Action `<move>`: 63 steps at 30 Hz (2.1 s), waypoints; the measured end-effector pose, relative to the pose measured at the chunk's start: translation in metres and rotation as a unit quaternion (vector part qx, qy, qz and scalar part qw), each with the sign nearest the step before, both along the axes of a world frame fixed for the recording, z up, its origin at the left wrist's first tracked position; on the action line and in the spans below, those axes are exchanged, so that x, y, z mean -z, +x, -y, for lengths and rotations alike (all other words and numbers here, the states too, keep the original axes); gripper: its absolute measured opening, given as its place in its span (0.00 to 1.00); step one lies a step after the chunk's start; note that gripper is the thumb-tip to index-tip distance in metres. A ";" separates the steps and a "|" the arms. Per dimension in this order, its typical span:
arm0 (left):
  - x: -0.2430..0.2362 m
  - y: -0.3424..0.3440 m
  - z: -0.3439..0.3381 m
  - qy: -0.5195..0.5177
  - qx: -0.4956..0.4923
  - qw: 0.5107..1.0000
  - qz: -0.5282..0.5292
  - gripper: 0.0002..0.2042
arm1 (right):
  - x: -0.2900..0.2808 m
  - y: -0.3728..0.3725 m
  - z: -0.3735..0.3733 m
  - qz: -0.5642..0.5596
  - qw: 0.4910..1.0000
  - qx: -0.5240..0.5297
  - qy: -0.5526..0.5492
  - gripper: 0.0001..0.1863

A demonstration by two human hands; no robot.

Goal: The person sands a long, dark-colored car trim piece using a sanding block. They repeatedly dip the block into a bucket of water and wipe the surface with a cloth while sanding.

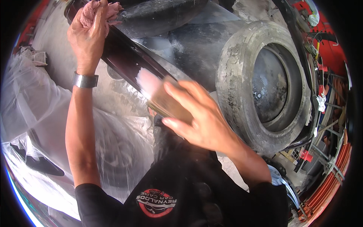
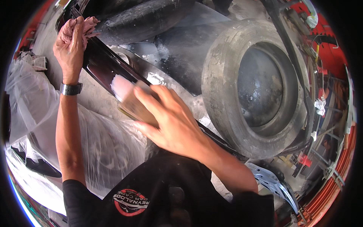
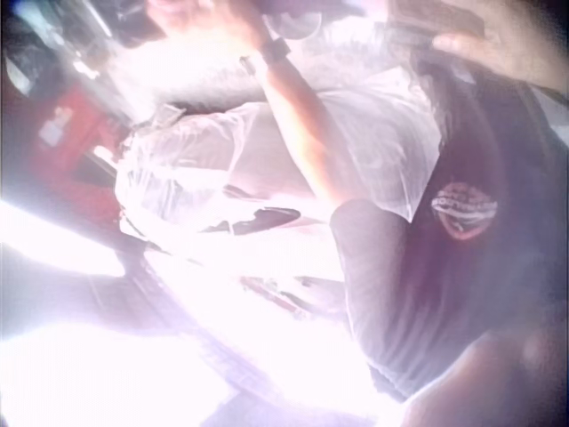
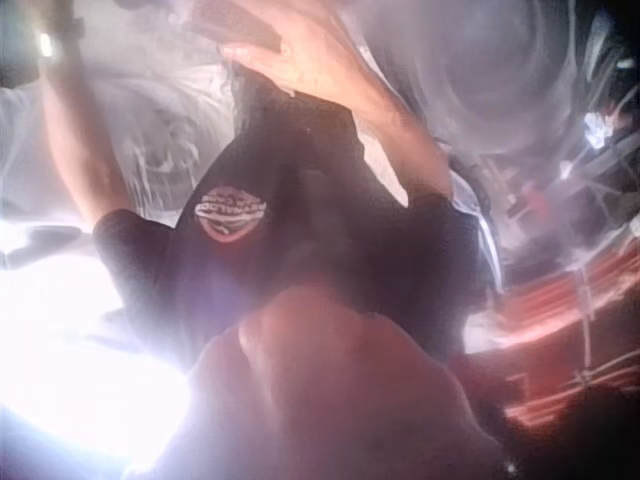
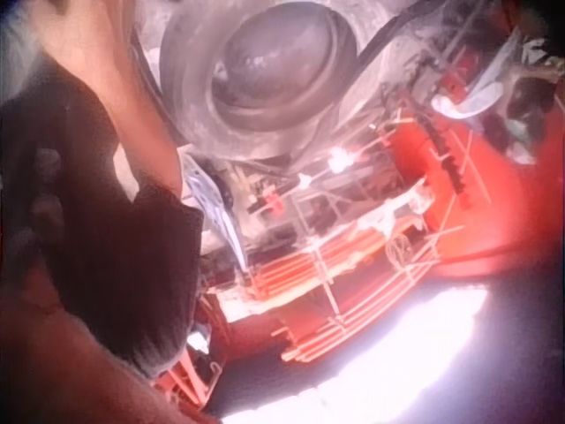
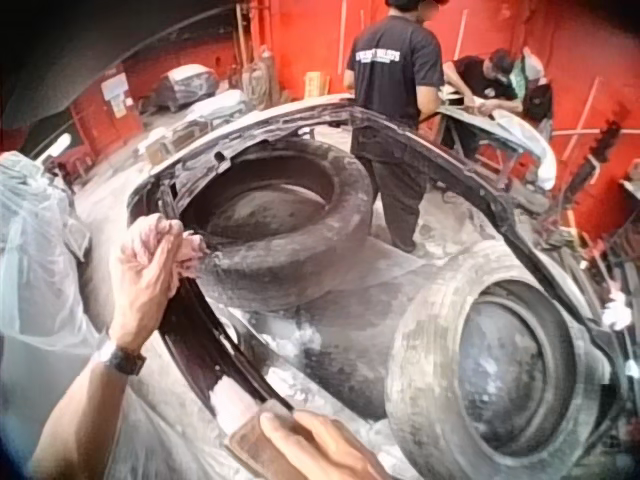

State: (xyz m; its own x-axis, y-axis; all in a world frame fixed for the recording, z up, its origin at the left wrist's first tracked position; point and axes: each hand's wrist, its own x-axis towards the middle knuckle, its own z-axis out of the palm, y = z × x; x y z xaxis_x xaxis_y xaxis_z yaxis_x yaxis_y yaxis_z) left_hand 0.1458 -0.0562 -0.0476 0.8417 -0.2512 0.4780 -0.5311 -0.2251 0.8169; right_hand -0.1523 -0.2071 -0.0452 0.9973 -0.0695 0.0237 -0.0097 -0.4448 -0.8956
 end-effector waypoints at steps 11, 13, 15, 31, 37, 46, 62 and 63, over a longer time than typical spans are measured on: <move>0.001 -0.005 0.004 -0.049 0.019 0.999 0.001 0.11 | 0.004 0.005 -0.005 0.018 1.000 0.000 -0.012 0.39; -0.005 -0.013 0.008 -0.094 0.023 0.995 -0.019 0.10 | 0.003 -0.010 -0.004 0.038 0.998 -0.004 -0.057 0.39; -0.003 -0.006 0.003 -0.055 0.016 0.998 0.000 0.10 | 0.005 -0.034 -0.001 0.038 0.996 0.002 -0.086 0.39; -0.002 -0.006 0.008 -0.083 0.051 0.995 -0.019 0.11 | 0.008 -0.003 -0.007 0.037 0.998 0.034 -0.025 0.40; -0.005 -0.003 -0.002 0.002 -0.008 1.000 0.020 0.13 | 0.000 -0.057 0.001 -0.002 0.997 0.013 -0.081 0.41; -0.004 -0.005 0.002 -0.036 0.016 0.999 -0.006 0.14 | 0.003 -0.022 0.002 0.036 0.998 -0.008 -0.053 0.39; -0.008 -0.014 0.009 -0.005 0.011 1.000 0.007 0.12 | 0.010 -0.003 0.004 0.017 1.000 0.011 -0.002 0.39; -0.009 -0.013 0.009 -0.019 0.016 1.000 0.003 0.12 | -0.003 0.021 0.000 -0.017 1.000 0.004 0.017 0.39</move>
